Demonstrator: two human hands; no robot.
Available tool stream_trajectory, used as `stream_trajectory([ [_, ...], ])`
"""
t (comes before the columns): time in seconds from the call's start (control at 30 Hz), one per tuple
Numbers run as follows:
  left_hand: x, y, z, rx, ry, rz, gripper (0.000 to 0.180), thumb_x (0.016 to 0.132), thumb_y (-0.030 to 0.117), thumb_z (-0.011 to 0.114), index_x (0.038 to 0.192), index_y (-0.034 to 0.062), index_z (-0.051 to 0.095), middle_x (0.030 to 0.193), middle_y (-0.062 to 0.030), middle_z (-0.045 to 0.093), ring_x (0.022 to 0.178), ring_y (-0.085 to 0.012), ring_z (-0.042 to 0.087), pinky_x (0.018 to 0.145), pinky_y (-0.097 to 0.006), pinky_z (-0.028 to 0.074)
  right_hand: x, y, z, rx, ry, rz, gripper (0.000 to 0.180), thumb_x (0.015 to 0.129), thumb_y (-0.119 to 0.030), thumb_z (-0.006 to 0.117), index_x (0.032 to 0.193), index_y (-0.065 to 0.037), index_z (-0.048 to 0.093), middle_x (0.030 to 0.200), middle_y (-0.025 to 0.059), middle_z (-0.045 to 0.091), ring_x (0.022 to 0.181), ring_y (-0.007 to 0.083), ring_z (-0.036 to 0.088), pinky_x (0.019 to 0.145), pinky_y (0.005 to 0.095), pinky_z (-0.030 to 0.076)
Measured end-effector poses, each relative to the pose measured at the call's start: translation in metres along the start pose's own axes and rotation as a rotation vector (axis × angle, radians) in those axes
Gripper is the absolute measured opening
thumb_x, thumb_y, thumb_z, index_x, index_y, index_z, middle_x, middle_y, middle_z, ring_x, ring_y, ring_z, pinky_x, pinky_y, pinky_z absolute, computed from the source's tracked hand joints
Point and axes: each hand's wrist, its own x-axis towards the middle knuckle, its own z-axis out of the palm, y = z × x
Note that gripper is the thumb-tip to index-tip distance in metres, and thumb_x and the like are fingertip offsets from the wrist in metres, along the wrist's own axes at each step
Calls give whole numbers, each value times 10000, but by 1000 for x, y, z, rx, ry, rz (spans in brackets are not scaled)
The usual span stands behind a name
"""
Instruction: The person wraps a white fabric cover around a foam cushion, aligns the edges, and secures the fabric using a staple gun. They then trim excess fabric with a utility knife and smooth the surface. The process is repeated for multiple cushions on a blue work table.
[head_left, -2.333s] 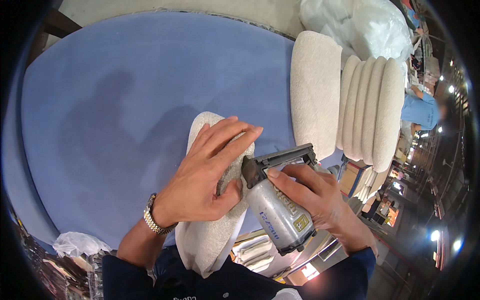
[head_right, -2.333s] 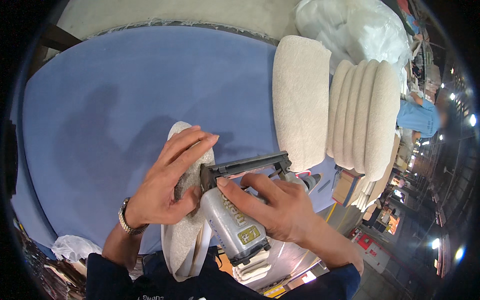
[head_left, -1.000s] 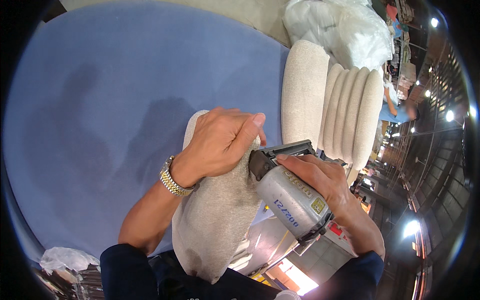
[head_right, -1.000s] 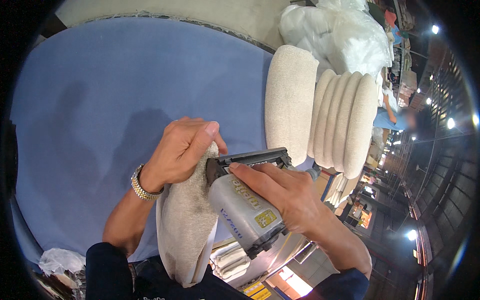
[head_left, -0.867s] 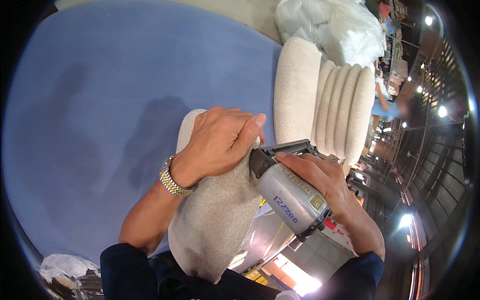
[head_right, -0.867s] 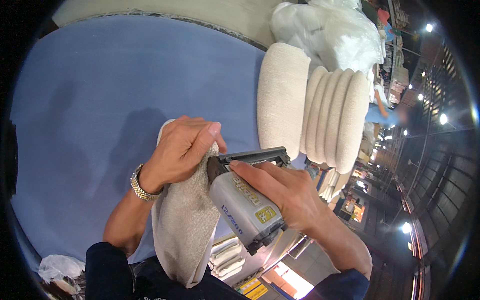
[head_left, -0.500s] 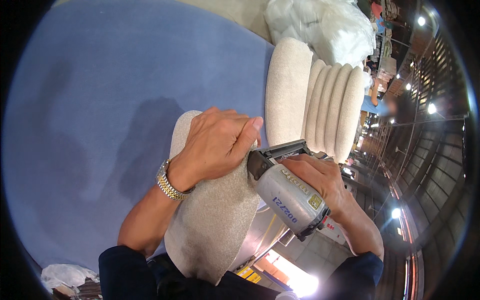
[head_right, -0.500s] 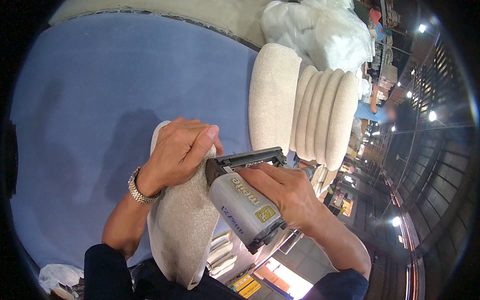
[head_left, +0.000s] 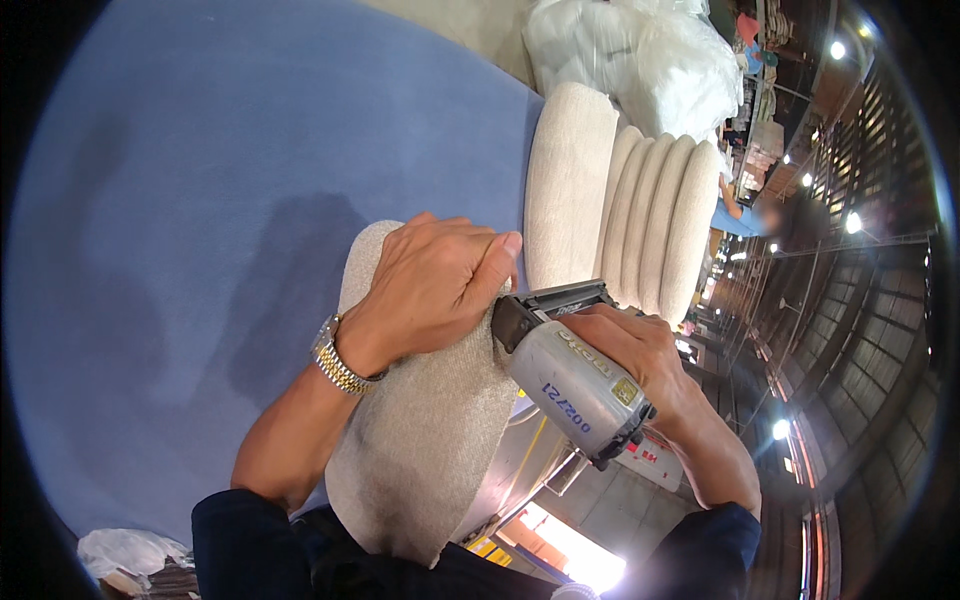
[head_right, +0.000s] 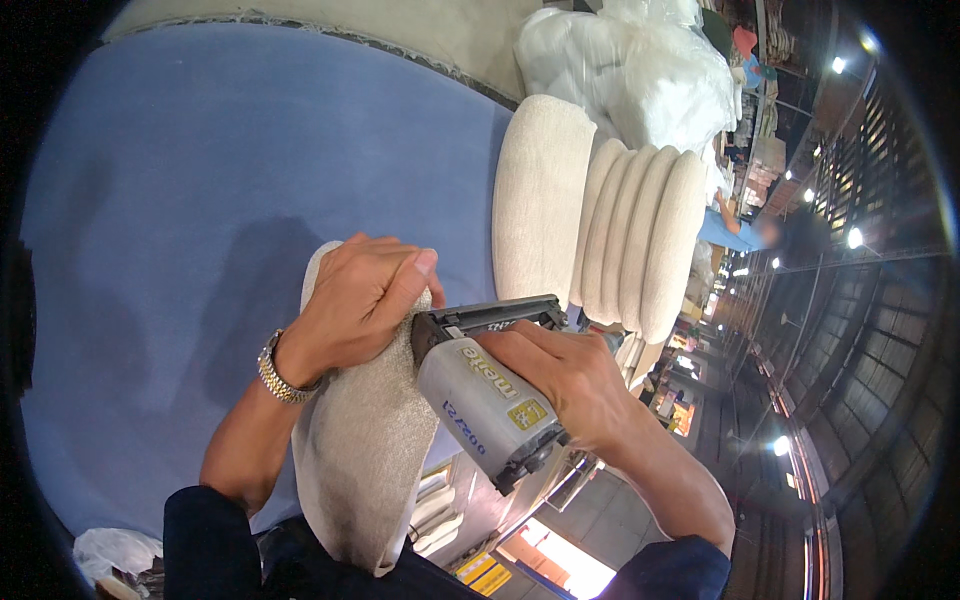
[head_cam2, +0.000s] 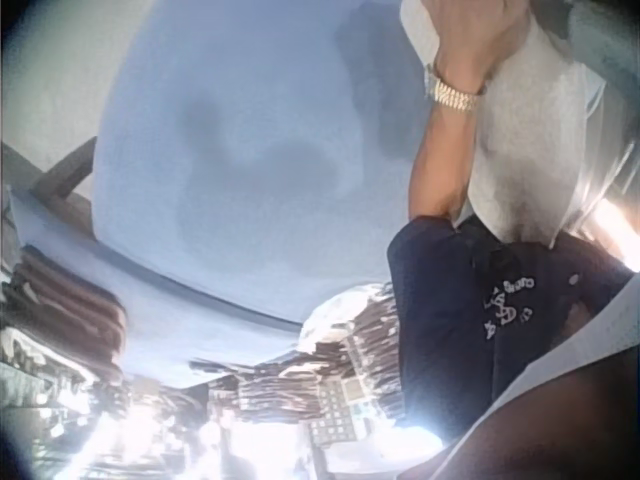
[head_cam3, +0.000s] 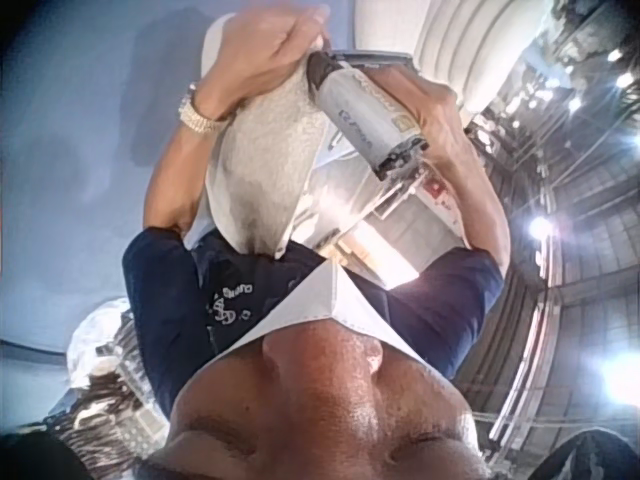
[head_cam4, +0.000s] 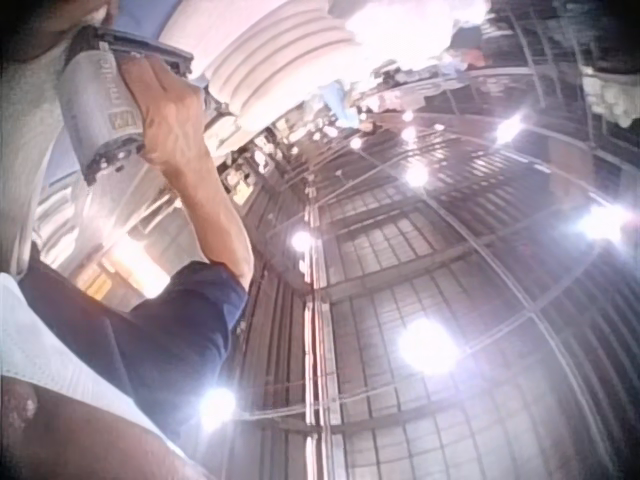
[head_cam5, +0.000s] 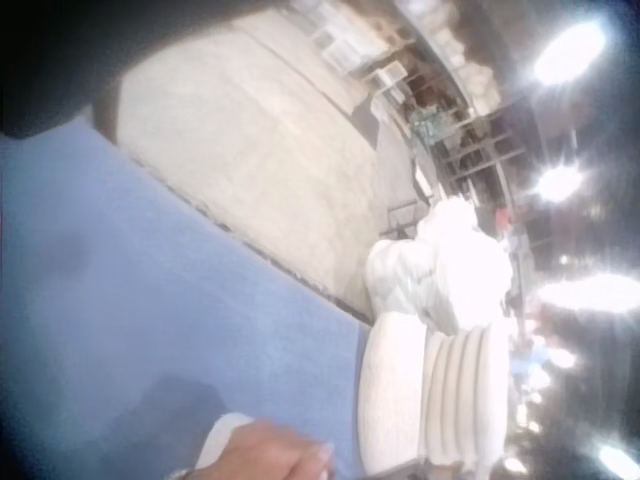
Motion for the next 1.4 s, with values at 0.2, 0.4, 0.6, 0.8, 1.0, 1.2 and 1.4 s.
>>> stream_trajectory([
  [0.2,5,1,3,36,-120,-92,513,1094,320,429,803,41,745,717,-112,653,691,-269,611,752,-387,476,-4,31,7,127,36,-94,563,701,-94,806,1244,-59,661,1114,117,698,931,343,721,766,398,597],
  [0.4,7,15,3,-68,-170,-206,586,1113,397,410,891,-12,765,837,-106,729,837,-204,677,818,-353,528,-26,44,25,241,248,-227,716,609,-96,878,1288,-94,651,1151,103,695,1000,327,710,831,383,590],
  [0.6,-1,24,-13,-70,-165,-320,587,1126,389,384,973,-27,768,1074,-135,734,970,-197,657,930,-348,508,-89,71,114,576,521,-104,573,719,-99,842,1250,7,653,1157,171,691,1037,382,698,852,411,546],
  [0.8,-1,56,3,436,-60,-199,460,1102,350,463,1114,-7,753,1298,-203,665,1222,-313,604,1043,-406,478,-103,79,280,671,728,500,476,855,-164,786,1285,-6,656,1309,220,632,1198,428,618,992,468,506],
  [1.0,-47,120,61,1069,-77,64,397,994,227,678,1316,-3,650,1453,-228,574,1351,-388,533,1113,-448,441,-92,61,291,949,747,270,462,879,-159,766,1303,-12,656,1353,218,622,1238,417,613,1045,448,497],
  [1.2,-71,100,58,1096,88,123,332,977,171,711,1271,19,687,1287,-188,690,1092,-275,700,880,-347,574,-69,33,247,1221,788,47,428,904,-162,757,1294,-15,659,1318,209,646,1206,380,641,1027,419,510],
  [1.4,-67,97,46,778,312,-335,185,1049,167,637,1077,-4,702,833,-6,691,748,-45,548,676,-240,468,-25,20,193,1079,1127,-90,424,896,-158,764,1288,-31,662,1348,200,631,1232,379,623,1028,424,512],
])
